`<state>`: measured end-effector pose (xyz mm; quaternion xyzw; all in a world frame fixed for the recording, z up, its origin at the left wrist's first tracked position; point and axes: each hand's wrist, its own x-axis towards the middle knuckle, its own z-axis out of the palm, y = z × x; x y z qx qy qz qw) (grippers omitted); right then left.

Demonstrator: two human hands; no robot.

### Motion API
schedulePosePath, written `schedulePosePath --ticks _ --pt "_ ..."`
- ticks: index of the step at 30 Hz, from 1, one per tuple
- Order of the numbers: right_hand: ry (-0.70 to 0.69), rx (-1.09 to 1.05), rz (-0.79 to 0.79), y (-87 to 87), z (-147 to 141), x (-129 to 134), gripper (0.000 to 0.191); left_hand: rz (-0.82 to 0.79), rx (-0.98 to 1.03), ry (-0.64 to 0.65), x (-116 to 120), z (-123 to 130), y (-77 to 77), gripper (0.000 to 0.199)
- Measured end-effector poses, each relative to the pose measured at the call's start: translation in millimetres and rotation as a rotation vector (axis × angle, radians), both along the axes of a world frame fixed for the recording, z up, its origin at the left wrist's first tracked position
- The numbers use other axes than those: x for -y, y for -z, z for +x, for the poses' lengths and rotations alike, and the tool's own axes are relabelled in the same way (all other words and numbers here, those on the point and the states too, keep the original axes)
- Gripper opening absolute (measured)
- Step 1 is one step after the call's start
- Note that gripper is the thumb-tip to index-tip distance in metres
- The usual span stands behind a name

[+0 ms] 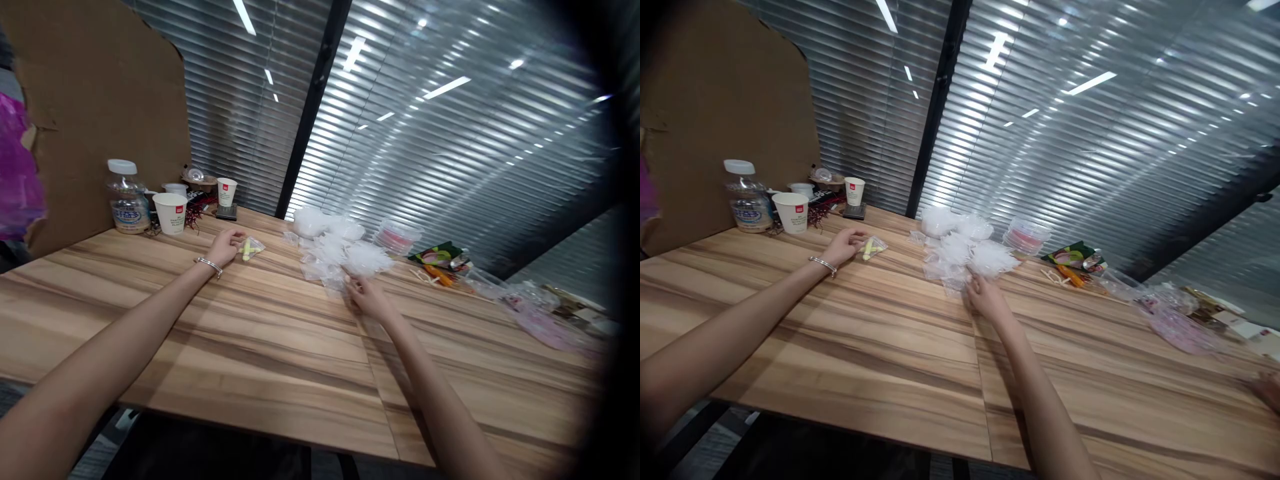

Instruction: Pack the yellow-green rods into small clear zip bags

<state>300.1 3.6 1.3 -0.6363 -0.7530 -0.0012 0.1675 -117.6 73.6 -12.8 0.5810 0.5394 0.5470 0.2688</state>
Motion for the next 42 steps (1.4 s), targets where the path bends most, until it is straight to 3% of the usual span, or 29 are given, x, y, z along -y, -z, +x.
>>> schedulePosePath --ticks 5,11,15,18,22,23,25,29,33,35,37,42 --pt "-0.081 -0.042 0.056 14.8 -14.2 1.2 0.054 0.016 -0.125 -0.067 -5.4 -2.9 2.8 0.038" --pt "-0.063 -0.266 -0.047 17.3 -13.6 -3.3 0.054 0.031 -0.217 -0.222 -1.0 -10.4 1.7 0.034" --pt "-0.11 -0.349 -0.044 19.6 -27.3 0.8 0.047 0.105 -0.29 -0.279 12.5 -1.0 -5.3 0.029" --pt "-0.165 -0.348 -0.042 20.1 -45.2 8.4 0.039 0.169 -0.365 -0.175 26.5 19.5 -10.3 0.025" --pt "-0.194 -0.333 0.0 17.5 -68.7 22.3 0.038 0.227 -0.498 0.106 59.0 48.6 -15.4 0.023" --pt "-0.189 -0.332 0.019 17.1 -73.6 25.5 0.038 0.196 -0.507 0.243 70.5 53.3 -16.7 0.024" --pt "-0.165 -0.341 0.033 16.9 -83.0 31.0 0.039 0.071 -0.48 0.39 95.2 58.7 -20.1 0.03" --pt "-0.195 -0.48 -0.005 15.2 -109.4 40.3 0.04 -0.039 -0.537 0.53 130.0 63.3 -33.2 0.056" --pt "-0.327 -0.706 -0.008 5.5 -148.5 43.2 0.036 0.086 -0.663 0.636 127.6 73.9 -48.7 0.071" --pt "-0.308 -0.798 0.002 -1.1 -165.1 40.0 0.033 0.174 -0.716 0.614 119.3 77.5 -52.5 0.062" --pt "-0.258 -0.874 -0.005 -7.3 -176.1 35.4 0.03 0.245 -0.771 0.513 111.9 76.3 -53.0 0.053" --pt "-0.273 -0.918 0.082 -14.5 -191.0 31.9 0.03 0.3 -0.912 0.332 104.4 58.5 -46.3 0.054"
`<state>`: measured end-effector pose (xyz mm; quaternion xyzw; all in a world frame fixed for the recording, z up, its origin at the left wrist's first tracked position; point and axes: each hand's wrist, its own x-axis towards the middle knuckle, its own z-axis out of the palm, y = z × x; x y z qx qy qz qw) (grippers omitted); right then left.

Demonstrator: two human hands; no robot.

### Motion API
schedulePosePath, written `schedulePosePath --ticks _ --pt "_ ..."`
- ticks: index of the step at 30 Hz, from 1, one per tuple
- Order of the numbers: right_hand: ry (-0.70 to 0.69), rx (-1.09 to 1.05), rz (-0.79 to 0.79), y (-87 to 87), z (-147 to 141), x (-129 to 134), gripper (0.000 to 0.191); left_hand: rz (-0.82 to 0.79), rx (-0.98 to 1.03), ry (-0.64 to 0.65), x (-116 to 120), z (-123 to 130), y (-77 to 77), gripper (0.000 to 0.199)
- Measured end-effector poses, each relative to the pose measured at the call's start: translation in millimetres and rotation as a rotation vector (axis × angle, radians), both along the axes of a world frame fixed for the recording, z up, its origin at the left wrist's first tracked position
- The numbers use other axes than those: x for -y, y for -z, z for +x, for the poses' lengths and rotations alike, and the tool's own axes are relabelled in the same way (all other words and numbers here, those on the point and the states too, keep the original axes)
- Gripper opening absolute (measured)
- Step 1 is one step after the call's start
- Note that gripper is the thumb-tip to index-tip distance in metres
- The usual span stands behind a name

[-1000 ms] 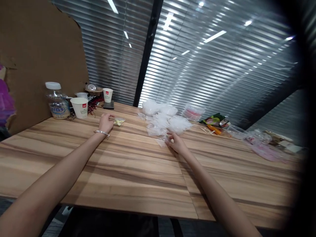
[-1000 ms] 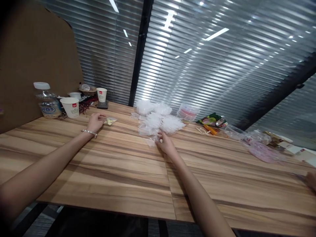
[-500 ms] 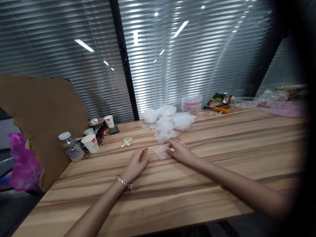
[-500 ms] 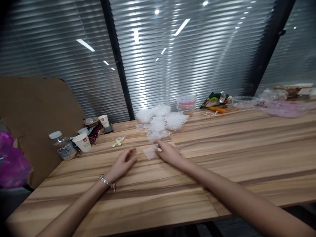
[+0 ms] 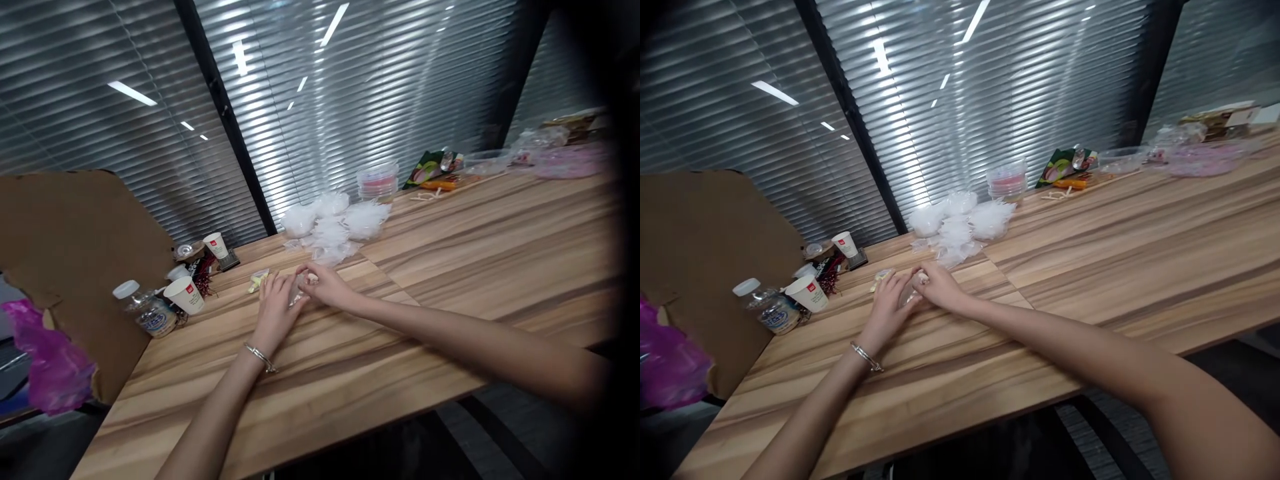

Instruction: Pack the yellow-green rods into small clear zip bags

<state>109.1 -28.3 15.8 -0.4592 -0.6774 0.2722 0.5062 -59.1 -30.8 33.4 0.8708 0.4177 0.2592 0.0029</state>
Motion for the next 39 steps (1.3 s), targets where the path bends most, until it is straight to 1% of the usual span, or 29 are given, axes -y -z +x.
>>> schedulePosePath --ticks 2,3,7,9,11,13,15,18,22,24,28,30,33,39 --pt "-0.04 -0.061 0.0 2.7 -4.5 2.4 0.03 0.006 -0.026 0.019 0.0 -4.7 3.3 0.053" --pt "-0.064 -0.108 -0.026 5.0 -5.8 3.6 0.03 -0.005 -0.028 0.042 0.3 -5.4 4.9 0.052" --pt "-0.221 -0.42 -0.223 14.3 1.6 4.5 0.04 -0.08 0.03 0.105 0.5 -0.1 11.6 0.05" --pt "-0.299 -0.621 -0.337 15.6 11.0 2.5 0.044 -0.103 0.078 0.092 -1.0 3.2 15.0 0.049" --pt "-0.385 -0.792 -0.438 14.2 20.2 0.1 0.044 -0.108 0.127 0.053 -3.7 4.3 18.1 0.052" --pt "-0.476 -0.911 -0.53 11.3 26.8 -1.6 0.041 -0.102 0.176 0.003 -7.0 3.2 20.3 0.058" --pt "-0.531 -0.975 -0.596 8.5 30.2 -1.9 0.036 -0.103 0.217 -0.03 -9.7 1.2 21.5 0.06" --pt "-0.563 -0.995 -0.636 6.0 30.4 -0.1 0.033 -0.117 0.234 -0.046 -11.2 -0.5 21.7 0.058" --pt "-0.594 -0.953 -0.634 6.3 28.2 1.9 0.027 -0.095 0.206 -0.041 -10.2 0.4 21.3 0.054" --pt "-0.581 -0.933 -0.614 7.5 27.9 1.9 0.026 -0.086 0.194 -0.023 -9.8 1.0 21.7 0.053" --pt "-0.519 -0.872 -0.567 10.3 27.6 1.1 0.034 -0.058 0.182 -0.006 -9.6 1.2 22.1 0.053" --pt "-0.475 -0.839 -0.526 10.5 26.6 1.1 0.037 -0.033 0.192 -0.024 -9.5 1.1 21.4 0.057" --pt "-0.426 -0.776 -0.437 9.2 25.0 1.8 0.039 0.002 0.259 -0.048 -9.2 0.7 19.4 0.064" --pt "-0.431 -0.635 -0.418 8.5 23.8 5.5 0.037 0.062 0.368 -0.018 -11.5 0.0 17.1 0.069"
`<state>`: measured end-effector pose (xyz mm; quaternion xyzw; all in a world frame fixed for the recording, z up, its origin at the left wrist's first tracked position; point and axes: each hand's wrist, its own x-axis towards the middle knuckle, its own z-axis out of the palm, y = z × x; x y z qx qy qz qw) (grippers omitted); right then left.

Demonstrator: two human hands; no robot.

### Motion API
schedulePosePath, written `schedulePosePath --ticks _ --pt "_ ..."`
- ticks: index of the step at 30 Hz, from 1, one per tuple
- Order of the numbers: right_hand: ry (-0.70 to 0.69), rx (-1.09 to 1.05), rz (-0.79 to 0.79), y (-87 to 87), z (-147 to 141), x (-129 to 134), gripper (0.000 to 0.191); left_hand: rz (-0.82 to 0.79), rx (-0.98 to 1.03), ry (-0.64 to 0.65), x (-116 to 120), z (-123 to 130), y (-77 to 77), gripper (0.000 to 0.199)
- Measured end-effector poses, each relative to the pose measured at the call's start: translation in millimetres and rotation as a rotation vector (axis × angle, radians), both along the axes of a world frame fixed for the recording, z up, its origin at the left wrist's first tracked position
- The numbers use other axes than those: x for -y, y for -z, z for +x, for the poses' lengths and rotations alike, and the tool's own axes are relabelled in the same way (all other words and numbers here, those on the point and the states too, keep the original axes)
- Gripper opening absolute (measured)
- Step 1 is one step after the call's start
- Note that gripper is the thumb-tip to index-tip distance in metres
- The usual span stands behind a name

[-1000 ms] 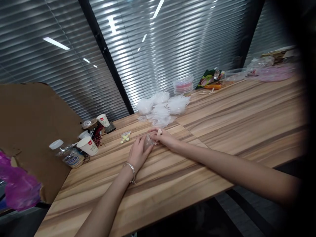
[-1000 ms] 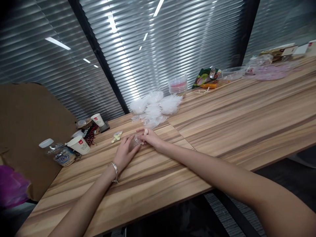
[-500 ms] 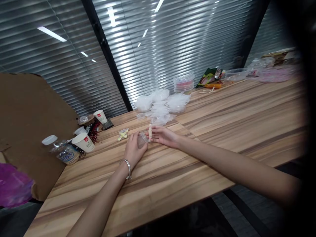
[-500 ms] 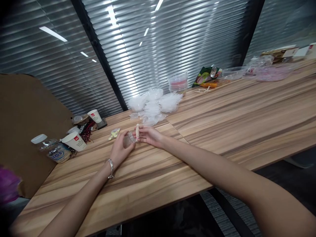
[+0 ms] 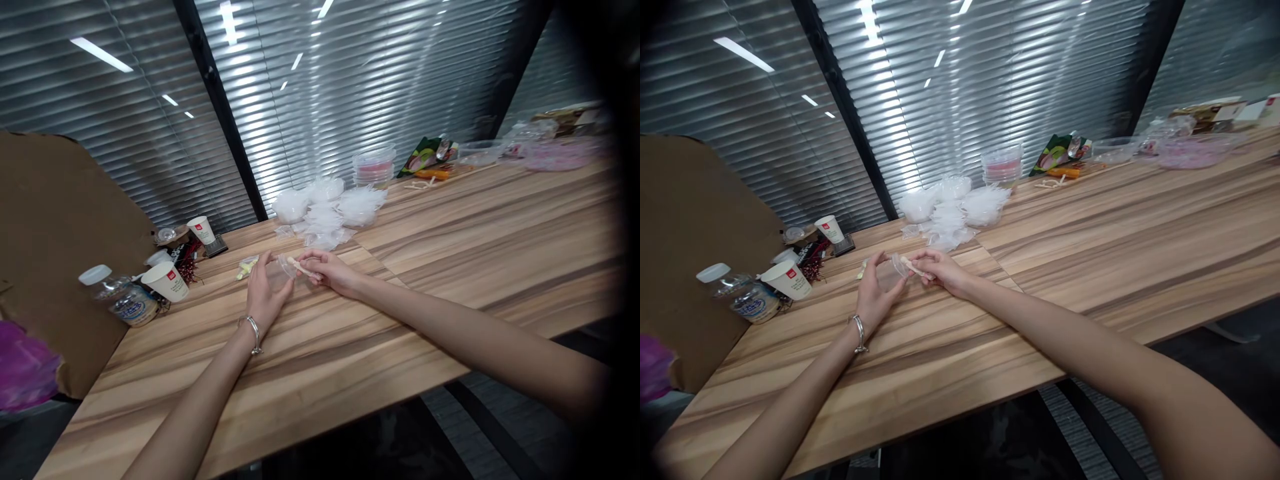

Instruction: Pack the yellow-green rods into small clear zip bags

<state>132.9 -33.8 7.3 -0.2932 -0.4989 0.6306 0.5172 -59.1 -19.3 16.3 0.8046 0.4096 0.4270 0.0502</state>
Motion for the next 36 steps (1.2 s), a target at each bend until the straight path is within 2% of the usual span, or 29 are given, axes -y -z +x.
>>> schedulePosePath --ticks 6,11,16,18,24,30,33,36 --pt "0.116 0.145 0.111 4.7 -2.3 -2.3 0.031 0.02 -0.047 0.027 -1.8 -1.1 0.0 0.065" --pt "0.127 0.139 0.126 6.1 -2.7 -2.7 0.024 -0.043 -0.055 0.054 -0.8 -0.8 0.1 0.066" --pt "0.236 0.169 0.159 5.3 -5.0 -1.3 0.04 -0.065 -0.063 0.071 0.3 -0.2 0.3 0.066" --pt "0.275 0.158 0.19 5.2 -6.1 -2.1 0.038 -0.073 -0.071 0.069 0.6 0.3 0.2 0.067" --pt "0.21 0.122 0.271 4.5 -7.0 -3.1 0.029 -0.116 -0.096 0.084 1.1 1.9 -0.4 0.067" --pt "0.275 0.145 0.269 3.4 -6.9 -2.9 0.034 -0.086 -0.043 0.037 0.2 1.3 -0.4 0.061" --pt "0.306 0.162 0.264 4.5 -7.1 -4.7 0.034 -0.15 0.031 0.025 -0.1 0.8 -1.0 0.061" --pt "0.312 0.17 0.241 6.8 -6.6 -7.0 0.034 -0.213 0.067 0.069 0.6 0.5 -2.2 0.063"
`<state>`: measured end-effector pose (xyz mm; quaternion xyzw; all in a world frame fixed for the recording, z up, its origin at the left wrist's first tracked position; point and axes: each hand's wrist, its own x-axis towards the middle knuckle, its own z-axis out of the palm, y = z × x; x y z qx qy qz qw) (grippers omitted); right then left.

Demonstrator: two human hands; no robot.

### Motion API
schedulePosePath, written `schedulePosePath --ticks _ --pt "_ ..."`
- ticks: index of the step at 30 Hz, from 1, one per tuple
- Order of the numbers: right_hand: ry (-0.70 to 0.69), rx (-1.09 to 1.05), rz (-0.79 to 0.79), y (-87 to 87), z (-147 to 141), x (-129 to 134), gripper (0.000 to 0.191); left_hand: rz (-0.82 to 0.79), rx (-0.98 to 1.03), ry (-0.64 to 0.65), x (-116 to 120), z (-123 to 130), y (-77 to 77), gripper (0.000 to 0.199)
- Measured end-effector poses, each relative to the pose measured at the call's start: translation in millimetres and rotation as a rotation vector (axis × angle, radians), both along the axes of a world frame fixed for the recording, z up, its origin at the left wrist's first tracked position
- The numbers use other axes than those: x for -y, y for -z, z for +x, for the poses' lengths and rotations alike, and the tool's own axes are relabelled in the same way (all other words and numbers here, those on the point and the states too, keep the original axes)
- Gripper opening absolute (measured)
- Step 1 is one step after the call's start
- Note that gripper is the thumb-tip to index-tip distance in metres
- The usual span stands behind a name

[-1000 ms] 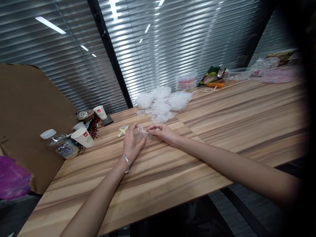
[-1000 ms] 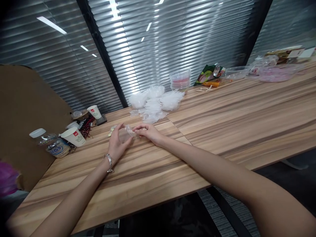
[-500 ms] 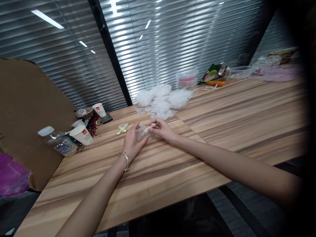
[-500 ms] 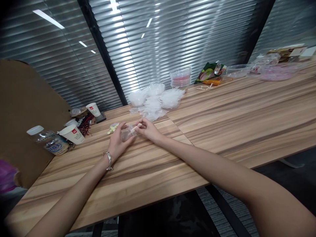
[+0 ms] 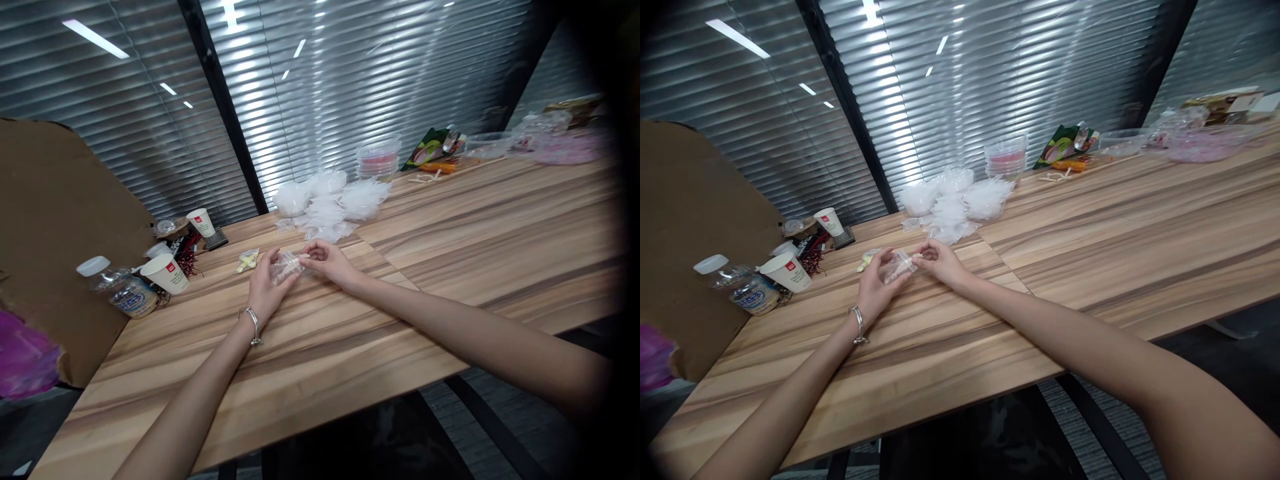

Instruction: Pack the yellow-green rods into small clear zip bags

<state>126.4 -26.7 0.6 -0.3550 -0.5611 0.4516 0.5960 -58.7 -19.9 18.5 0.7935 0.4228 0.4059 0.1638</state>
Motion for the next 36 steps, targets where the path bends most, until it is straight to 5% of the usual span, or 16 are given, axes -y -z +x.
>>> schedulePosePath --ticks 11,31,36 --pt "0.015 -0.184 -0.116 1.8 4.1 -4.5 0.04 -0.094 -0.121 0.193 7.7 4.1 -0.5 0.071" --pt "-0.044 0.083 -0.067 3.9 6.9 -5.1 0.027 -0.03 -0.102 0.105 6.1 2.9 -0.7 0.06" --pt "0.048 0.123 0.045 3.1 5.6 -3.7 0.022 -0.029 -0.109 0.112 5.8 3.1 -1.1 0.053"
